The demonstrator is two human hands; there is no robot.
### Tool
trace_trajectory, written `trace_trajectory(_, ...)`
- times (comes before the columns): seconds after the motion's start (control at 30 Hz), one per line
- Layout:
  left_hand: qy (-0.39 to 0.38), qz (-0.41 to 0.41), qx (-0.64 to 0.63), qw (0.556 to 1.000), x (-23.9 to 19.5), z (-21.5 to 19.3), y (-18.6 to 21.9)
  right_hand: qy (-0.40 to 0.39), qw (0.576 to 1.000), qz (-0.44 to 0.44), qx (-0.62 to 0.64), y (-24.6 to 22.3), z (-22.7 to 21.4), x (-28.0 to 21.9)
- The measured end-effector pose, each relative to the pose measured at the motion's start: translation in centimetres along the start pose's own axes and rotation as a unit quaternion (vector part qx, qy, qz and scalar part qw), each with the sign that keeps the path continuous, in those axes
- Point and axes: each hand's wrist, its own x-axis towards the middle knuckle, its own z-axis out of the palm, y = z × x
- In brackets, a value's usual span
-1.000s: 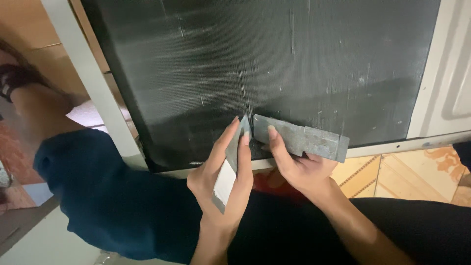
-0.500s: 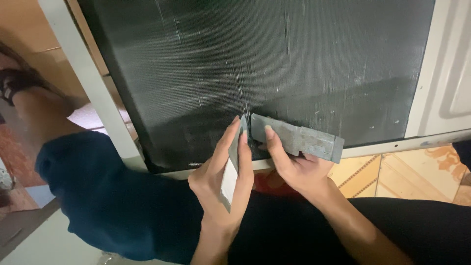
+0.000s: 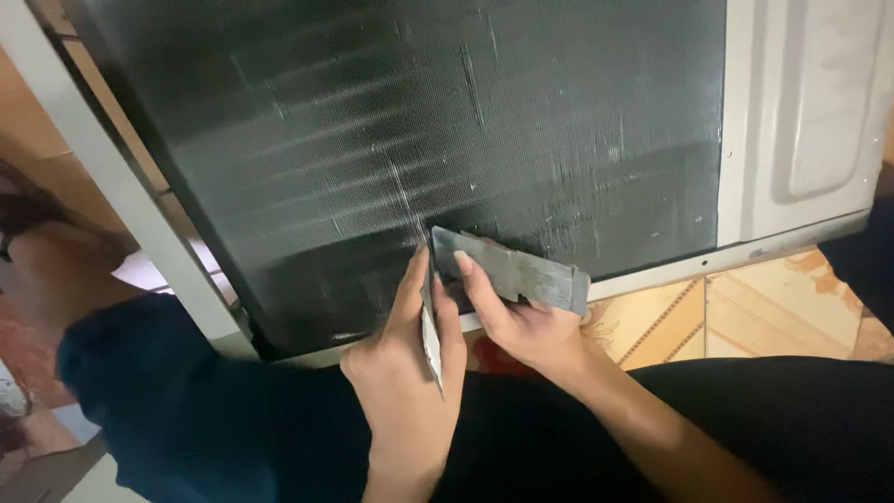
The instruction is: The person scrapes a black textured panel using two small rectangular tools, one white and one gray, held in each hand. They repeatedly rub the tools against the panel surface in a focused area, occasionally adjusting grip and position.
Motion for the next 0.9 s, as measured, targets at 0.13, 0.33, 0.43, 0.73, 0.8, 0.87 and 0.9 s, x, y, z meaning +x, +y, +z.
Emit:
trace_trajectory(0.13,0.015,-0.003,-0.002,1.0,0.0,-0.1,0.1,-0.007,1.0,0.007,0.021,-0.7,-0.4,0.6)
trace_trajectory(0.33,-0.025,-0.046,-0.055,0.997,-0.1,-0.3,-0.2,-0.041,0.999,0.008,-0.008,0.2,-0.3,0.1)
trace_trajectory(0.43,-0.015,-0.057,-0.024,0.998,-0.3,-0.4,-0.2,-0.027,0.999,0.013,0.013,0.4,0.1,-0.1)
trace_trajectory(0.73,-0.02,-0.074,-0.068,0.995,-0.7,-0.4,-0.8,-0.039,0.999,0.008,-0.03,-0.6,0.4,0.7)
trace_trajectory(0.8,-0.008,-0.065,-0.066,0.996,-0.8,-0.3,-0.9,-0.021,1.0,0.0,-0.013,-0.7,0.4,0.6)
trace_trajectory(0.87,-0.006,-0.065,-0.069,0.995,-0.9,-0.3,-1.0,-0.023,0.999,-0.007,-0.029,-0.6,0.7,0.6)
trace_trajectory(0.9,-0.005,-0.064,-0.072,0.995,-0.9,-0.3,-1.1,-0.021,0.999,-0.013,-0.045,-0.5,0.7,0.5)
